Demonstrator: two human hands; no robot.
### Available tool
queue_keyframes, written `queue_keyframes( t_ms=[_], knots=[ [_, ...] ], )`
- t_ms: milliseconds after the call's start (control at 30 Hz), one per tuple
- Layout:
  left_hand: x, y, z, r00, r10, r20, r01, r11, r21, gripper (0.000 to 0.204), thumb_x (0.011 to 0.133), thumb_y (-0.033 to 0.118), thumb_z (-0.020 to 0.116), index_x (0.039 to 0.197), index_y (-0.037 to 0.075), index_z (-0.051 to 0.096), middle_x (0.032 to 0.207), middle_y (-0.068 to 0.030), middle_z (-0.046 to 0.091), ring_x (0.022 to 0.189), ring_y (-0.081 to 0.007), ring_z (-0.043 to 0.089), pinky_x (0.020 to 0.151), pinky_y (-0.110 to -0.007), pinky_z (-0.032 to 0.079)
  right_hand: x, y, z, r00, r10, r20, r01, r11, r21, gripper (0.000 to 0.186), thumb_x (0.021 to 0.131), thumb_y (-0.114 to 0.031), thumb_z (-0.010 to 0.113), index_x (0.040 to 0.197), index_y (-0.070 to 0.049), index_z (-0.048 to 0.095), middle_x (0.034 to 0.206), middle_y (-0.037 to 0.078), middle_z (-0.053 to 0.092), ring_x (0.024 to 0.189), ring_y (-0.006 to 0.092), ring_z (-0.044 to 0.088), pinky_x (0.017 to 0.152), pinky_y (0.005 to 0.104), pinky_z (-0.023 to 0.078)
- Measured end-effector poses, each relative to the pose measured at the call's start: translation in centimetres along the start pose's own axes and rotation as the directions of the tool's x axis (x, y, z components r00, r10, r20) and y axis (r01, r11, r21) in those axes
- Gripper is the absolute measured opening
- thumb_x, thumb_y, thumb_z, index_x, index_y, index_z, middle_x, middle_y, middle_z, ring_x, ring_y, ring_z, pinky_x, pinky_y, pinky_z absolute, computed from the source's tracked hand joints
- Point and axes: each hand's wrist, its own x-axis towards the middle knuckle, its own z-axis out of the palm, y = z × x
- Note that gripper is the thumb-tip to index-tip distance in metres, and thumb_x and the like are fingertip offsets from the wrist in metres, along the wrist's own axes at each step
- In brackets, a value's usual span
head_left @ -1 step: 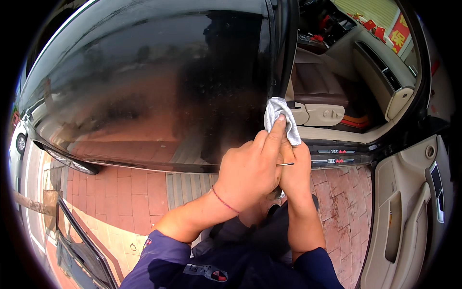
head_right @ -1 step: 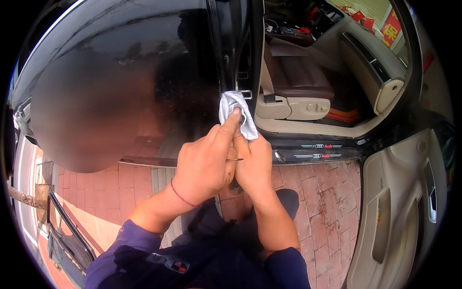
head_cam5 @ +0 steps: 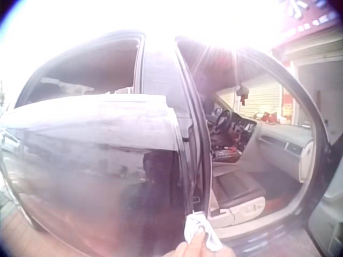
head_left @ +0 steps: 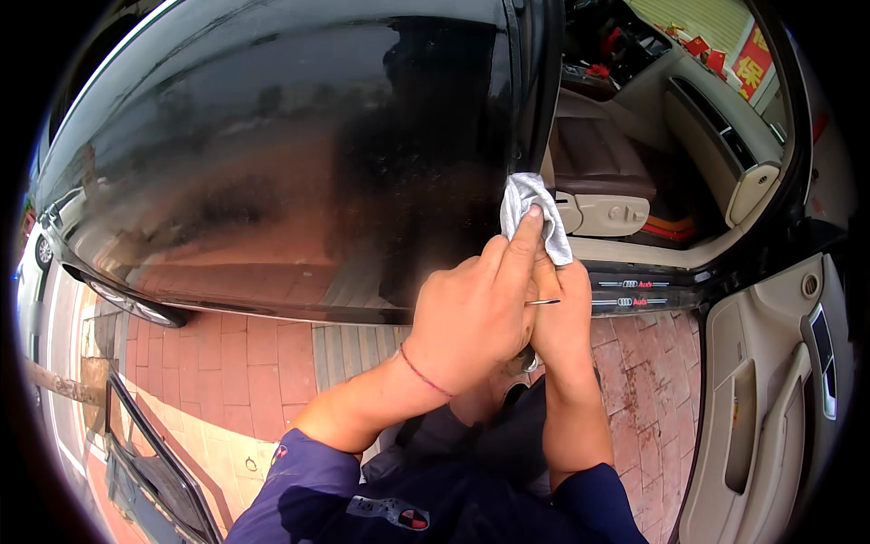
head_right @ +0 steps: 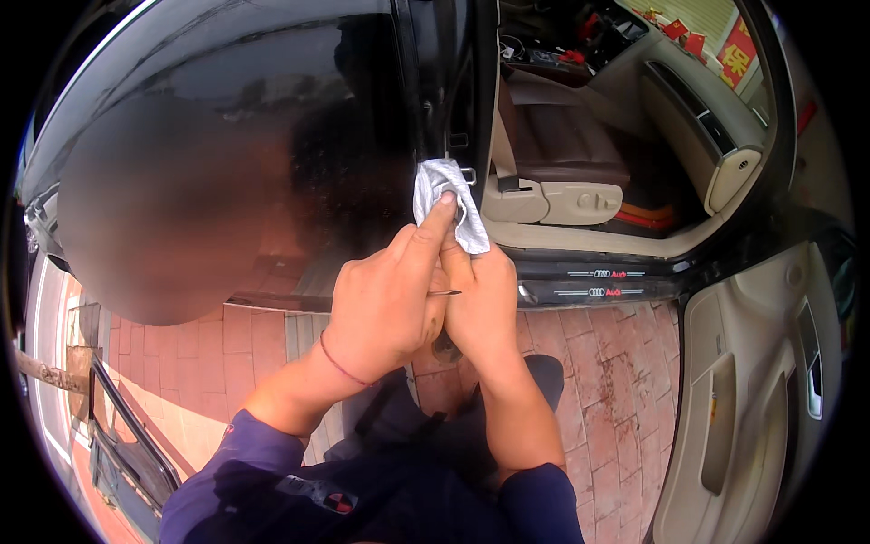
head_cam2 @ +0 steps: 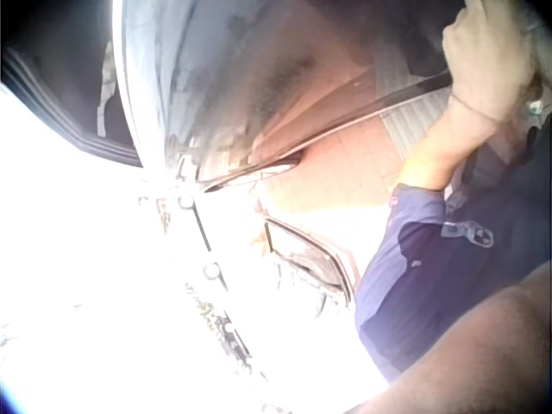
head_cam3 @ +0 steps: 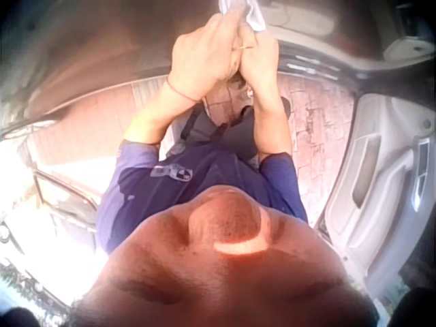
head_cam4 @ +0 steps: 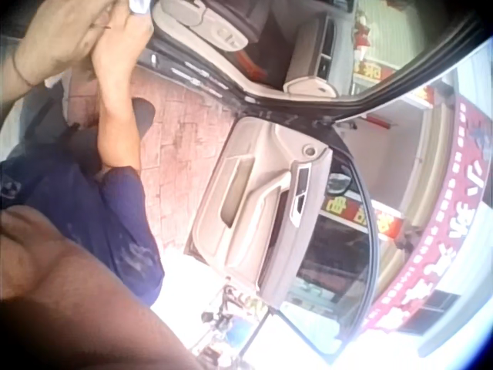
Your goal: The person cleans and scrapes the edge of a car door using a spray can, a cloth, and a metal scraper tool.
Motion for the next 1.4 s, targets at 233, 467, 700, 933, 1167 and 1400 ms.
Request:
queue_keyframes(
  t_ms=[233, 467, 700, 933, 1167, 1400],
  knots=[
    [0.1, 0.3, -0.2, 0.996, -0.072, 0.057, 0.078, 0.991, -0.107, 0.067, 0.082, 0.005, 0.062, 0.148, 0.004, 0.046, 0.093, -0.0116, 0.064, 0.069, -0.0321, 0.065, 0.058, -0.039, 0.052, 0.0, 0.3, 0.2, 0.999, -0.013, -0.036, 0.013, 1.000, -0.008, 0.043, 0.106, -0.035, 0.053, 0.110, 0.006, 0.066, 0.081, 0.013, 0.068, 0.074, 0.0169, 0.059, 0.069, 0.0361, 0.049],
    [2.7, -0.1, -2.7, 0.997, -0.058, -0.054, 0.053, 0.996, -0.076, 0.069, 0.082, 0.005, 0.064, 0.149, 0.008, 0.045, 0.092, -0.0127, 0.063, 0.073, -0.0336, 0.065, 0.059, -0.041, 0.052, 3.3, -2.7, 0.9, 0.971, -0.210, -0.112, 0.217, 0.975, 0.050, 0.043, 0.106, -0.035, 0.054, 0.104, 0.005, 0.066, 0.075, 0.008, 0.067, 0.070, 0.0130, 0.059, 0.065, 0.0326, 0.048],
    [3.4, -4.7, -7.1, 0.840, 0.103, -0.533, -0.021, 0.987, 0.158, 0.032, 0.078, -0.007, 0.070, 0.109, 0.004, 0.067, 0.087, -0.0079, 0.060, 0.071, -0.0200, 0.061, 0.061, -0.032, 0.050, 1.0, -3.6, -0.1, 0.975, -0.150, -0.166, 0.206, 0.889, 0.408, 0.044, 0.106, -0.040, 0.051, 0.100, 0.002, 0.061, 0.073, 0.010, 0.066, 0.056, 0.0155, 0.064, 0.050, 0.0282, 0.050],
    [11.0, -3.1, -2.3, 0.675, 0.389, -0.626, -0.083, 0.884, 0.460, 0.035, 0.071, 0.000, 0.069, 0.105, 0.008, 0.065, 0.084, -0.0057, 0.056, 0.068, -0.0240, 0.055, 0.062, -0.035, 0.047, 4.1, -4.0, 2.8, 0.895, -0.285, -0.343, 0.431, 0.749, 0.503, 0.029, 0.107, -0.029, 0.053, 0.112, -0.001, 0.061, 0.086, 0.010, 0.067, 0.061, 0.0152, 0.063, 0.054, 0.0285, 0.052],
    [5.7, -4.2, -1.2, 0.815, 0.455, -0.359, -0.231, 0.823, 0.518, 0.021, 0.070, 0.012, 0.071, 0.088, 0.011, 0.060, 0.076, -0.0032, 0.046, 0.066, -0.0212, 0.049, 0.057, -0.034, 0.042, 0.4, 0.7, 0.8, 0.974, -0.098, -0.204, 0.193, 0.830, 0.524, 0.036, 0.107, -0.035, 0.052, 0.111, 0.001, 0.059, 0.080, 0.010, 0.065, 0.059, 0.0156, 0.063, 0.055, 0.0289, 0.052],
    [19.9, -4.4, -6.5, 0.664, 0.636, -0.392, -0.264, 0.690, 0.674, 0.011, 0.079, 0.012, 0.065, 0.089, 0.013, 0.058, 0.075, -0.0039, 0.059, 0.068, -0.0221, 0.065, 0.054, -0.034, 0.052, 5.7, -6.0, 0.9, 0.948, -0.245, -0.202, 0.316, 0.787, 0.530, 0.035, 0.106, -0.034, 0.056, 0.099, 0.000, 0.060, 0.078, 0.009, 0.067, 0.060, 0.0147, 0.065, 0.051, 0.0290, 0.051]
  ],
)
